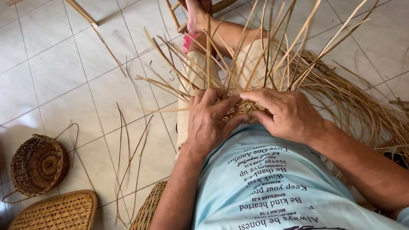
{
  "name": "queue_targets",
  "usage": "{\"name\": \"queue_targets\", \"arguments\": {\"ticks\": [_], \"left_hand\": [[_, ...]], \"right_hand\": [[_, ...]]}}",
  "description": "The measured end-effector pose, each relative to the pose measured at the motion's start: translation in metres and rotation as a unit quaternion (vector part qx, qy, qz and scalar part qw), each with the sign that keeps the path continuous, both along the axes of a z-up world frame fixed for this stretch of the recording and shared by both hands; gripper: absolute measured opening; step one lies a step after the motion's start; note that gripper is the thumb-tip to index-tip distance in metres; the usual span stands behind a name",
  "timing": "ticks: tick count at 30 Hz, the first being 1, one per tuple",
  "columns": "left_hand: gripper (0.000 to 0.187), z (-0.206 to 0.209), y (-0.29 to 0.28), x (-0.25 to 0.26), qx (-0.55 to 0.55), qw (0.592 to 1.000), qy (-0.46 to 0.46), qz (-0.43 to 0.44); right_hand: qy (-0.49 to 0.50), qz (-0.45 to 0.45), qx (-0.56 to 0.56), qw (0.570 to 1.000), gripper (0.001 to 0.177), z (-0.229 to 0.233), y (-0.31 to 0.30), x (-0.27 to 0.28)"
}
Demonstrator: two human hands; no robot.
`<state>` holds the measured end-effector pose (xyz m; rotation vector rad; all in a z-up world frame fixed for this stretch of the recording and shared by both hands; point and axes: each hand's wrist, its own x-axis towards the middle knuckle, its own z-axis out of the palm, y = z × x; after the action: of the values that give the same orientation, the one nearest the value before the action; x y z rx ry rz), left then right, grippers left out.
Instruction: The person is weaving a basket by interlacing long, flexible strands of plant material while sitting on the floor.
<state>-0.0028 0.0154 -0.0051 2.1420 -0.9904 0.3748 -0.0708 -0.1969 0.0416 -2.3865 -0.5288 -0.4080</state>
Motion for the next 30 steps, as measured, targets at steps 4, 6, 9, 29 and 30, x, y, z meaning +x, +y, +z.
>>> {"name": "queue_targets", "arguments": {"ticks": [4, 6, 9, 29, 30], "left_hand": [[0.036, -0.006, -0.002, 0.000, -0.018, 1.000, 0.009, -0.005], [0.034, -0.007, -0.003, -0.001, -0.022, 1.000, 0.002, -0.003], [0.029, -0.010, -0.006, -0.003, -0.028, 1.000, -0.008, -0.007], [0.047, 0.002, 0.014, -0.004, -0.005, 0.997, -0.052, 0.059], [0.047, 0.005, 0.015, -0.004, -0.005, 0.997, -0.053, 0.060]], "right_hand": [[-0.020, 0.015, 0.018, 1.000, 0.043, 0.002, 0.000, -0.002], [-0.032, 0.025, 0.017, 0.999, 0.041, 0.000, 0.001, -0.003], [-0.051, 0.022, -0.003, 0.998, 0.043, -0.012, -0.005, -0.005], [0.053, 0.079, -0.079, 0.992, 0.047, -0.003, -0.019, 0.007], [0.052, 0.079, -0.079, 0.992, 0.047, -0.008, -0.021, 0.010]]}}
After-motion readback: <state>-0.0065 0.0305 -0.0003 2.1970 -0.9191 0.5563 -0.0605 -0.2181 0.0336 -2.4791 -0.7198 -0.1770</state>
